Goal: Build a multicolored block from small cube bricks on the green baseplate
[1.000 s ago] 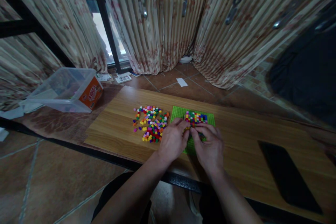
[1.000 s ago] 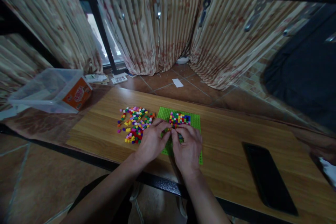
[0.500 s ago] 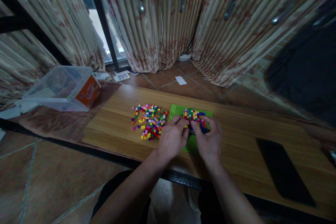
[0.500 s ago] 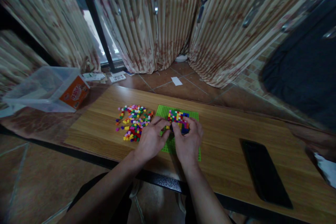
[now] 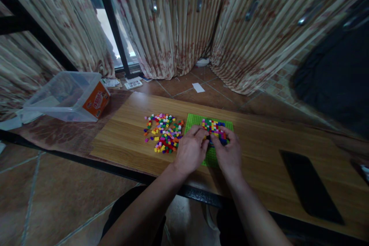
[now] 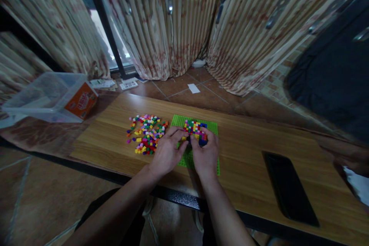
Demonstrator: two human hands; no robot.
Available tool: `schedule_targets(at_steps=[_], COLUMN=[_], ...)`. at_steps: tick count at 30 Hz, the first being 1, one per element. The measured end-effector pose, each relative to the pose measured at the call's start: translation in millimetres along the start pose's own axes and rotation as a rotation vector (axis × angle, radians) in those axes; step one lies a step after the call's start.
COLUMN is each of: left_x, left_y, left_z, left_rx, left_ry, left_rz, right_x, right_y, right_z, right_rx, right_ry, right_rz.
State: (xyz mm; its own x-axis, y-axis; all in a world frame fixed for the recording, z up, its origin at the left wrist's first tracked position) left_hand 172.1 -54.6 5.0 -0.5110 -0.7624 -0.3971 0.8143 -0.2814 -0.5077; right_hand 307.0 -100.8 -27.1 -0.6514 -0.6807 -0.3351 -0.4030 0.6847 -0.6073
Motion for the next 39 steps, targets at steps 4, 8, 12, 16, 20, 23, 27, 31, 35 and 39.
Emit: schedule_targets(at_steps=[4, 8, 12, 16, 20, 23, 27, 31, 35, 39], left_x=[-0.6, -0.2, -0.4, -0.6, -0.7, -0.9, -0.8, -0.7, -0.9, -0.6], left_y=[0.6, 0.5, -0.9, -1.9, -1.5, -1.2, -0.6, -0.1, -0.4, -0.7], left_z=[0.8, 0.8, 0.7, 0.5, 1.4, 2.1, 1.9, 1.6, 2.1, 2.7], left_rx=[-0.014, -0.035, -0.046, -0.060, -0.075, -0.089, -0.104, -0.127, -0.127, -0.129], left_ry=[-0.004, -0.003, 0.013, 0.009, 0.007, 0.015, 0.018, 0.017, 0.014, 0.015], left_rz=[-0.002, -0.015, -0.033, -0.039, -0.044, -0.041, -0.043, -0.051, -0.045, -0.048], right_x=[-0.2, -0.6, -1.1, -0.4, 0.0, -0.6, -0.5, 0.9, 0.9, -0.1], right_y=[-0.3, -1.7, -2.2, -2.4, -2.4, -2.0, -1.5, -2.4, -3.0, -2.9], right_z=[-1.3, -4.1, -5.9, -6.0, -6.4, -6.2, -5.9, -7.0, -7.3, -7.3], right_rx=[-0.001, 0.001, 0.003, 0.002, 0.008, 0.010, 0.016, 0.023, 0.024, 0.014], right_ry=[-0.025, -0.038, -0.048, -0.063, -0.073, -0.061, -0.046, -0.055, -0.048, -0.045], right_rz=[-0.006, -0.029, -0.061, -0.060, -0.059, -0.064, -0.070, -0.076, -0.085, -0.086])
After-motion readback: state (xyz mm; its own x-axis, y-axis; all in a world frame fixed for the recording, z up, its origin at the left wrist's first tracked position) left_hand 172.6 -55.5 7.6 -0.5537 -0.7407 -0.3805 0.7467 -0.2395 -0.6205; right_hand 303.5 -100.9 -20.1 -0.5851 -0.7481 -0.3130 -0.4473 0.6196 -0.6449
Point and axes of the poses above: each hand's wrist, its own x-axis away from the middle knuckle, its own y-axis out of the palm, z = x × y, the point moved 3 cm from there along -x, towards the middle knuckle, and after that the axes turned 12 degrees about x, right-handed, at the moved point
